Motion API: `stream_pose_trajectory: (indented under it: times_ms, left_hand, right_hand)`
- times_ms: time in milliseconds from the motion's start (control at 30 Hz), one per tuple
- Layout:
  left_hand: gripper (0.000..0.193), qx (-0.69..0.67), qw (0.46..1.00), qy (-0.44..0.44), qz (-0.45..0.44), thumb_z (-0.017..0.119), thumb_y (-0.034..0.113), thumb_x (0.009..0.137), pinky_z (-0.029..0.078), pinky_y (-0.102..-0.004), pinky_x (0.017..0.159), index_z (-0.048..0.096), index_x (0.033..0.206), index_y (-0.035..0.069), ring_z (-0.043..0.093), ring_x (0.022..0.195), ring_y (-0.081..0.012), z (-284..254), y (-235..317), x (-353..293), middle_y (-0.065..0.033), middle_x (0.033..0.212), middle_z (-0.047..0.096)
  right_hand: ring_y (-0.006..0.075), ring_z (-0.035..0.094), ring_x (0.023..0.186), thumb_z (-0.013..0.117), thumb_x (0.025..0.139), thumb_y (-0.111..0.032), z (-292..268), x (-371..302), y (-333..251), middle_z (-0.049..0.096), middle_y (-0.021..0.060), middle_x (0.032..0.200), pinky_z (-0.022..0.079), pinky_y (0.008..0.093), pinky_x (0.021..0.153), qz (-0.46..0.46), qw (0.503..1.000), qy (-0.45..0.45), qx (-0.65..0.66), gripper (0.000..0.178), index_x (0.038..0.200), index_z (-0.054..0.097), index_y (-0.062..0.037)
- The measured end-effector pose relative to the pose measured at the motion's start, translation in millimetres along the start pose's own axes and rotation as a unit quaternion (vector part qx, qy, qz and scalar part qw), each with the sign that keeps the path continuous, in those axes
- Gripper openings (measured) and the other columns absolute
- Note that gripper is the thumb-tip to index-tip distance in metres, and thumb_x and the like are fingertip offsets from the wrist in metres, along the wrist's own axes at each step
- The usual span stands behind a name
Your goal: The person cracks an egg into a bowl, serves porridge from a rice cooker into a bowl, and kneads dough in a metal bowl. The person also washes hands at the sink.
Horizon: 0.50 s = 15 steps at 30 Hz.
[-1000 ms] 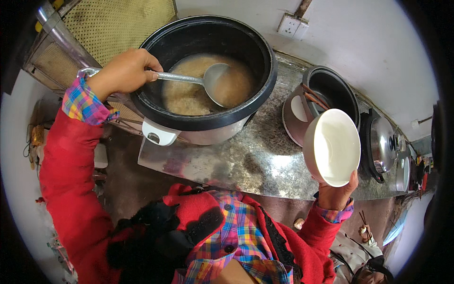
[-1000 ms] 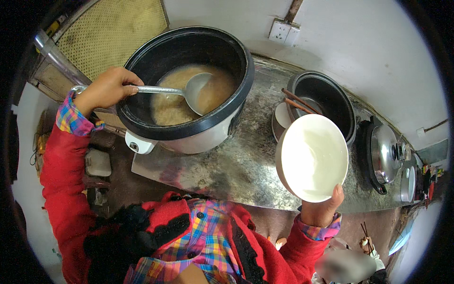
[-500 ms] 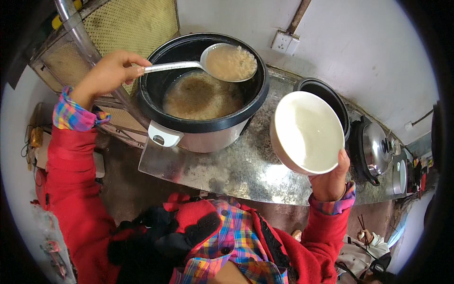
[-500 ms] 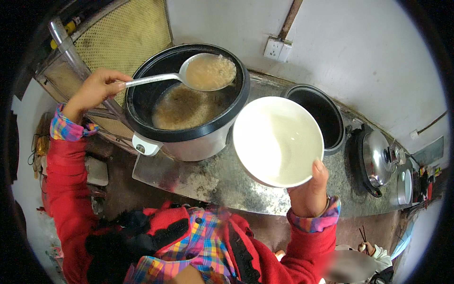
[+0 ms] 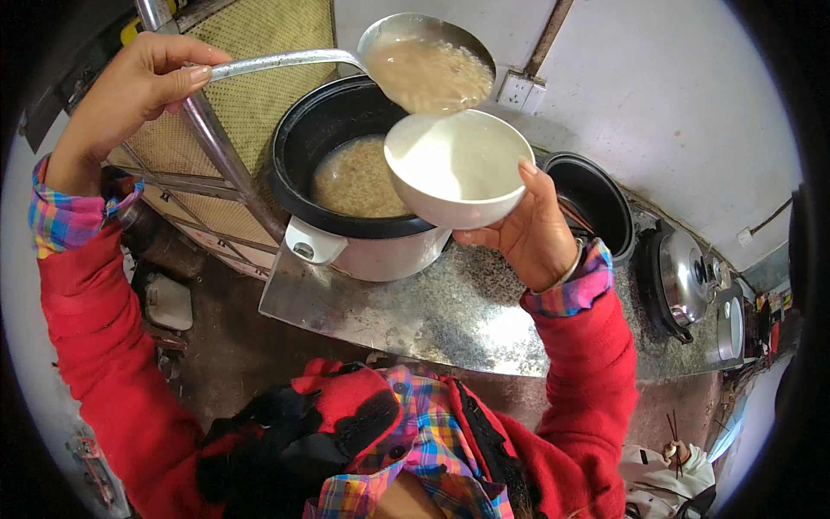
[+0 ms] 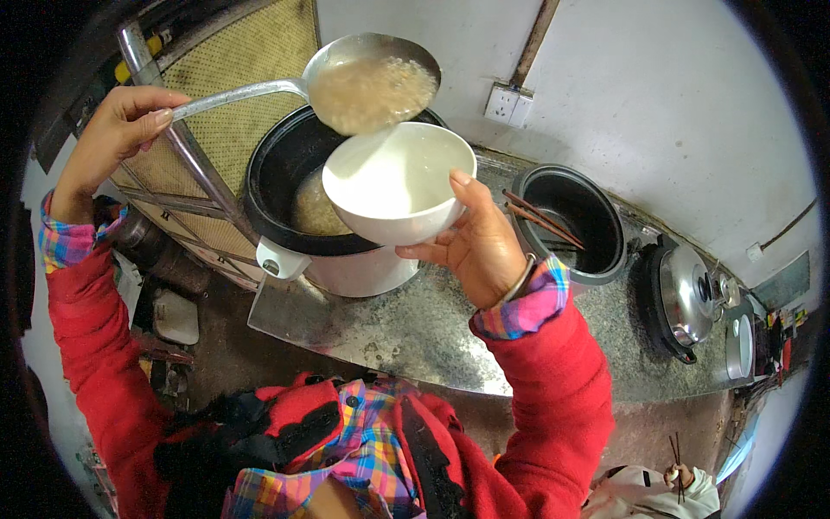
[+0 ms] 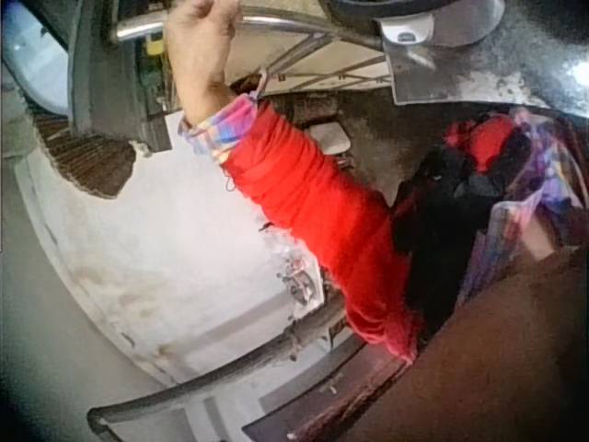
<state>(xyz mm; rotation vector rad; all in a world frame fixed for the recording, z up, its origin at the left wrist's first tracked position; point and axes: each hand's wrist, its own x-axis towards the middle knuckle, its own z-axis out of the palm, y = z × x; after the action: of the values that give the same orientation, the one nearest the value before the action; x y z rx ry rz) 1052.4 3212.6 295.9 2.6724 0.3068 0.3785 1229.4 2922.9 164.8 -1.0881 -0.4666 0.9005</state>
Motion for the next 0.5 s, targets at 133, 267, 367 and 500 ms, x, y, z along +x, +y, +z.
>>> stream_pose_trajectory:
  times_ms: [133,267,367,500]
  left_hand:
    - [0.026,0.010,0.999,0.027,0.013,0.055,0.017,0.082,0.035,-0.0185,0.054,0.060,0.102,0.003,0.044,0.061,-0.0035,1,6,-7,0.0029,0.072,0.054]
    - [0.023,0.088,0.983,0.123,0.103,0.054,0.012,0.081,0.040,-0.0216,0.058,0.060,0.100,0.001,0.050,0.065,-0.0084,11,11,-14,-0.0018,0.075,0.058]
    - [0.021,0.203,0.941,0.200,0.184,0.053,0.009,0.081,0.043,-0.0247,0.062,0.060,0.100,0.003,0.057,0.069,-0.0149,15,17,-20,-0.0075,0.080,0.062]
    - [0.027,0.303,0.918,0.222,0.125,0.049,0.004,0.083,0.042,-0.0234,0.077,0.057,0.108,0.006,0.057,0.088,-0.0156,14,32,-31,-0.0091,0.100,0.060]
  right_hand:
    - [0.0267,0.056,0.095,0.042,0.084,-0.044,5,8,3,0.052,0.0156,0.111,0.047,0.0396,0.076,-0.012,1.000,-0.006,0.021,0.058,0.124,0.035,-0.0034]
    - [0.0261,0.057,0.093,0.042,0.084,-0.043,4,10,6,0.053,0.0154,0.110,0.048,0.0391,0.075,-0.009,0.999,-0.002,0.038,0.056,0.123,0.036,-0.0035]
    - [0.0254,0.058,0.093,0.043,0.084,-0.043,2,10,8,0.054,0.0151,0.110,0.048,0.0385,0.075,-0.011,0.999,-0.003,0.039,0.055,0.122,0.037,-0.0040]
    - [0.0250,0.058,0.093,0.044,0.083,-0.043,-3,8,10,0.055,0.0141,0.109,0.048,0.0377,0.075,-0.023,0.999,0.019,0.012,0.055,0.122,0.038,-0.0045]
